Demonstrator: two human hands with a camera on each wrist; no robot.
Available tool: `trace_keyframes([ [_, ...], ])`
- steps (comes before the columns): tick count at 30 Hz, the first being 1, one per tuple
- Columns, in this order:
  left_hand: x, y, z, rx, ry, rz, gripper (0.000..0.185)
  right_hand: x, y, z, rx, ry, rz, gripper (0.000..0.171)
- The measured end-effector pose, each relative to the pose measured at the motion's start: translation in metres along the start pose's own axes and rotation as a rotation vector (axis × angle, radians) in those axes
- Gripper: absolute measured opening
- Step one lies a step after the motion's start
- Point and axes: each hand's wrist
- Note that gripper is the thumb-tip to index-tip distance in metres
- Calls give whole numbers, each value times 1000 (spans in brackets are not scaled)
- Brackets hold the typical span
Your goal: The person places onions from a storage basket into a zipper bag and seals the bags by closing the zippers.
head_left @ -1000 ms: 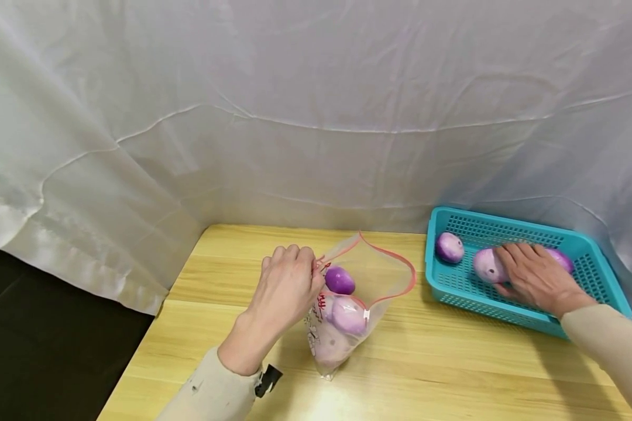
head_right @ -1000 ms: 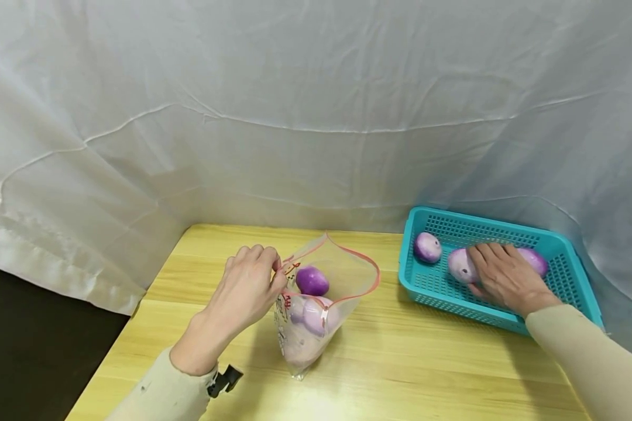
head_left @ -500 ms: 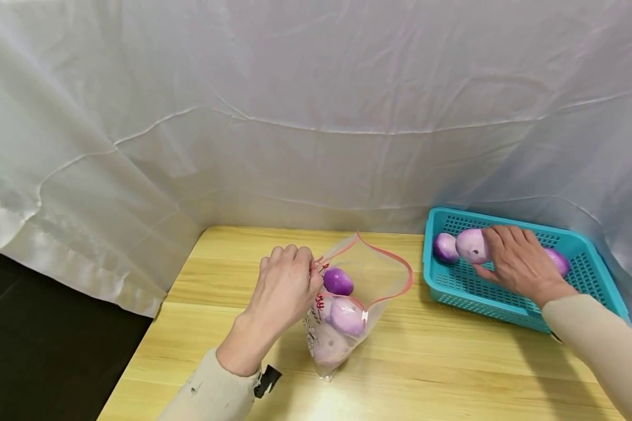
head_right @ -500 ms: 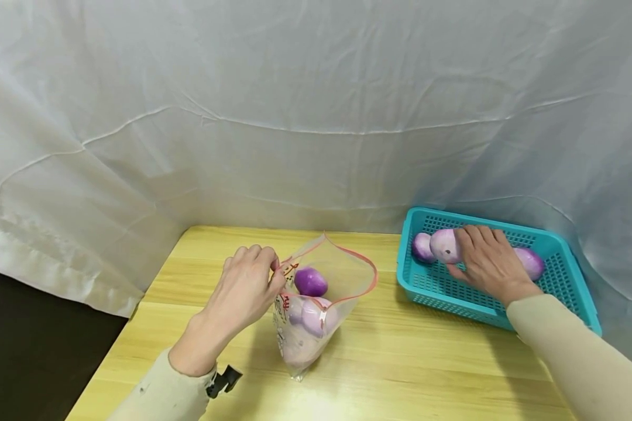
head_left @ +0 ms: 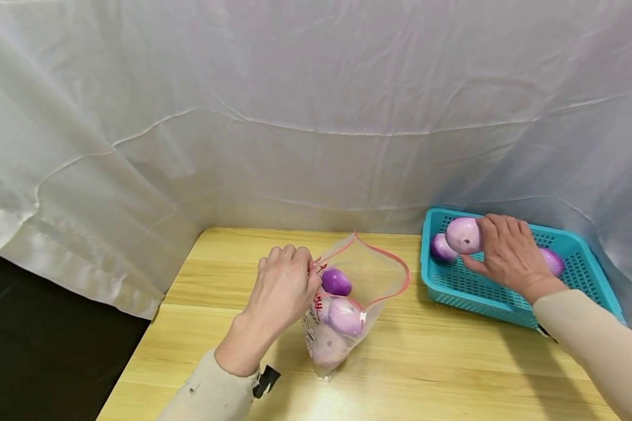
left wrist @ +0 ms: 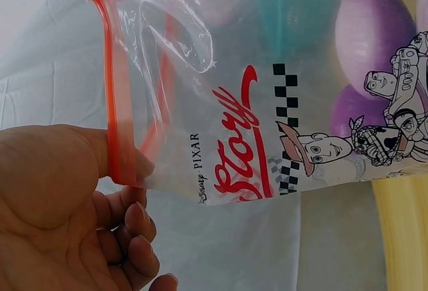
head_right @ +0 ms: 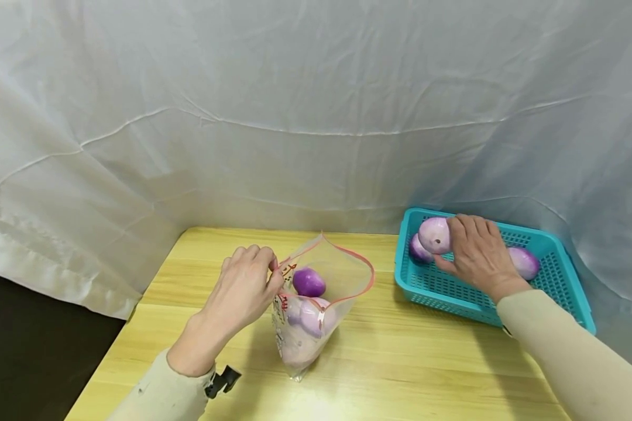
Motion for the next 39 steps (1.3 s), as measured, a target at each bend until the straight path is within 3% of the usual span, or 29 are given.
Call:
trace_keyframes([
  [19, 7, 7, 0, -3, -14, -17, 13, 32, 52, 24, 65, -2, -150, 93],
  [33, 8, 12, -1, -7, -7, -19, 13, 59, 100, 62, 155, 51, -376, 78],
  [39, 7, 14, -1, -57, 43, -104, 17, 75, 123, 90, 174, 75, -389, 77],
])
Point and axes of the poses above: each hand's wrist, its own y-axis towards the middle knuckle, its own x-axis out of the back of the hand, z = x × y, and after that the axes turned 14 degrees about x, right-handed
